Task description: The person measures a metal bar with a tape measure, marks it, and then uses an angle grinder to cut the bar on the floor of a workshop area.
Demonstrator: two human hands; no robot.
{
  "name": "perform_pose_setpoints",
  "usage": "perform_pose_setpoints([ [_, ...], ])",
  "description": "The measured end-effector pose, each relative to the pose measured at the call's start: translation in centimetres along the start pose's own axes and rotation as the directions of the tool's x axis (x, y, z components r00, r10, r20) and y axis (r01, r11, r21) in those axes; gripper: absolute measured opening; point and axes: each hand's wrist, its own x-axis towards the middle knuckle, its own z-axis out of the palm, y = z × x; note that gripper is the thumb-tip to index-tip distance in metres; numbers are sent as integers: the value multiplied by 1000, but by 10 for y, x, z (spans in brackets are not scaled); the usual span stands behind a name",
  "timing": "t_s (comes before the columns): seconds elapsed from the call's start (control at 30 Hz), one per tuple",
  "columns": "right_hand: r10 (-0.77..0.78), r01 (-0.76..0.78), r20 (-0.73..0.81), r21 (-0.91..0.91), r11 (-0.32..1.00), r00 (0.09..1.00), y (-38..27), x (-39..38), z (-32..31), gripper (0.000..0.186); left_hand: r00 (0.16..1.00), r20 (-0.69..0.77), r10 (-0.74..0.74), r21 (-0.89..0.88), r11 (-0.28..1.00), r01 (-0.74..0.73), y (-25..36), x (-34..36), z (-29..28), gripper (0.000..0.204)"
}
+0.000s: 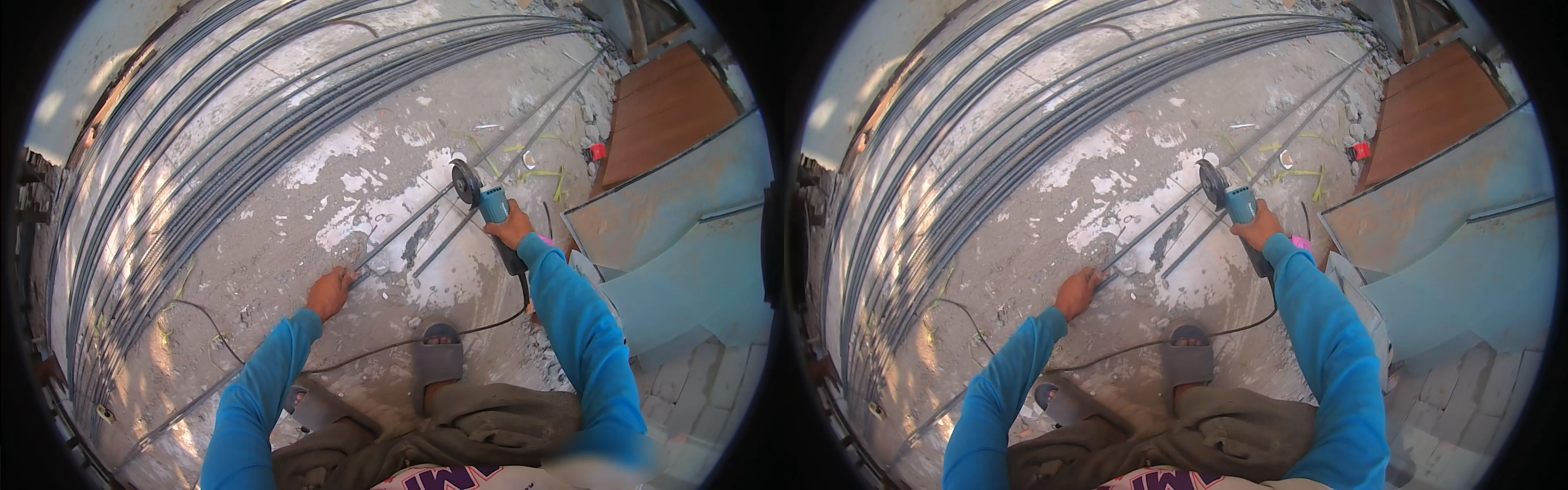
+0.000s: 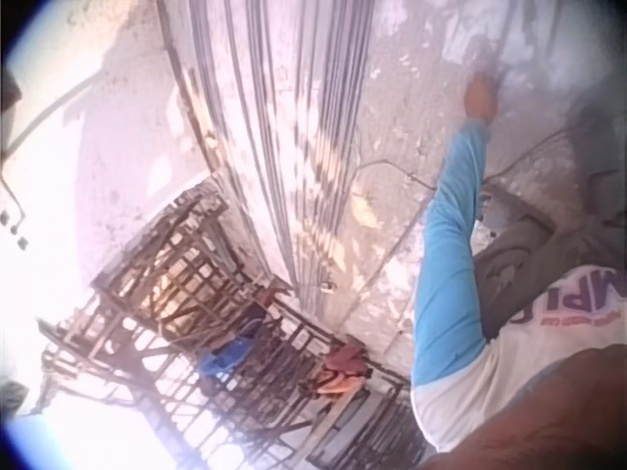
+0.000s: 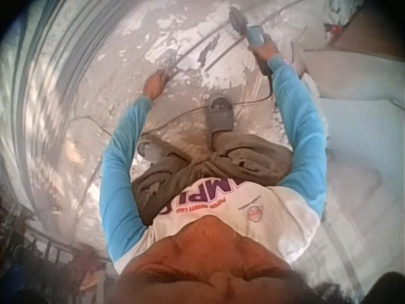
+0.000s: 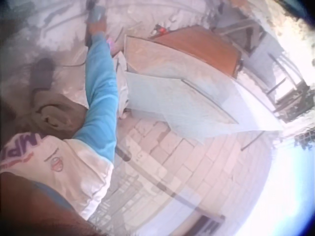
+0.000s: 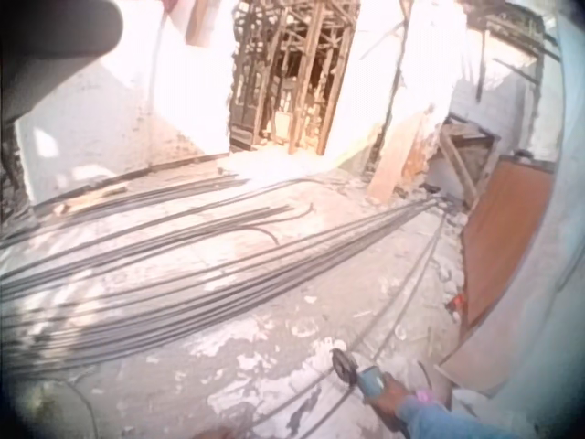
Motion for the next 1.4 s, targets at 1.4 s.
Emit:
perform_pose_setpoints([
  [1.4, -105, 113, 68, -123, 986, 992, 13, 32, -5, 83, 999, -28, 29, 61, 998, -28, 6, 12, 13, 35],
])
